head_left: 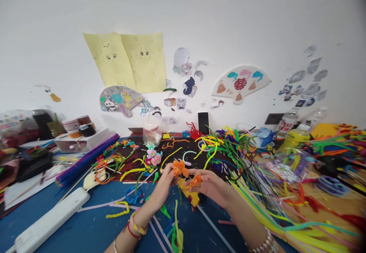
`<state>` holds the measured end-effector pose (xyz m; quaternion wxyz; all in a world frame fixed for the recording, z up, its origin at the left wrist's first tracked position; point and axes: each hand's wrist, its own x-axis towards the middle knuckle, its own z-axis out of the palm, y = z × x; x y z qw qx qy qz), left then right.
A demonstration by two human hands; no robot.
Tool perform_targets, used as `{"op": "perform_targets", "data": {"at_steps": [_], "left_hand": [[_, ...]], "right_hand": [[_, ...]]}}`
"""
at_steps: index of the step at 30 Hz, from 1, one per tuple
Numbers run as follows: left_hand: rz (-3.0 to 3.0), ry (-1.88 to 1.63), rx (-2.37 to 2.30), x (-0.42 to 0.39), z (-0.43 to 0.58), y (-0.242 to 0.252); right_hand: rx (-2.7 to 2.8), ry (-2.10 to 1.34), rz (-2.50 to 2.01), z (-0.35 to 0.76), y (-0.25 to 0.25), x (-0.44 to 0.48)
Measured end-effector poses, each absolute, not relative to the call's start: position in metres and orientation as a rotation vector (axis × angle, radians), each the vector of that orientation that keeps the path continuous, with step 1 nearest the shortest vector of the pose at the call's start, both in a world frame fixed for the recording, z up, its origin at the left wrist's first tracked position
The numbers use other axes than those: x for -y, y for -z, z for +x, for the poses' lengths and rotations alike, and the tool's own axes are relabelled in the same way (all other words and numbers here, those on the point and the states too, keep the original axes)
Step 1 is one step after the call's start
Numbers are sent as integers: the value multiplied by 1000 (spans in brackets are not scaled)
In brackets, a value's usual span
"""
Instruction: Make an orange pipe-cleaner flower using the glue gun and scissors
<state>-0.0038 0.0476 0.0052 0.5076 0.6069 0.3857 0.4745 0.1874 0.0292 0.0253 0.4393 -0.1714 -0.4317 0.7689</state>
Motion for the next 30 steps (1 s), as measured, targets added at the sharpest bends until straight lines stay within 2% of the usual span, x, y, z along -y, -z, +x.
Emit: {"op": "perform_targets", "data": {"at_steps": [9, 16, 20, 30], "left_hand": [[1829, -1197, -827, -41, -3, -25], [1659, -1389, -885, -42, -6, -17], [1571, -1459, -867, -42, -6, -14], [1553, -1432, -832, -41, -4, -13]], "right_hand": [[1057, -1823, -418, 191, -34, -28], [1132, -1759, -445, 188, -33, -26], [1198, -1597, -547, 186, -34, -24], [1318, -1314, -714, 183, -36, -23]]}}
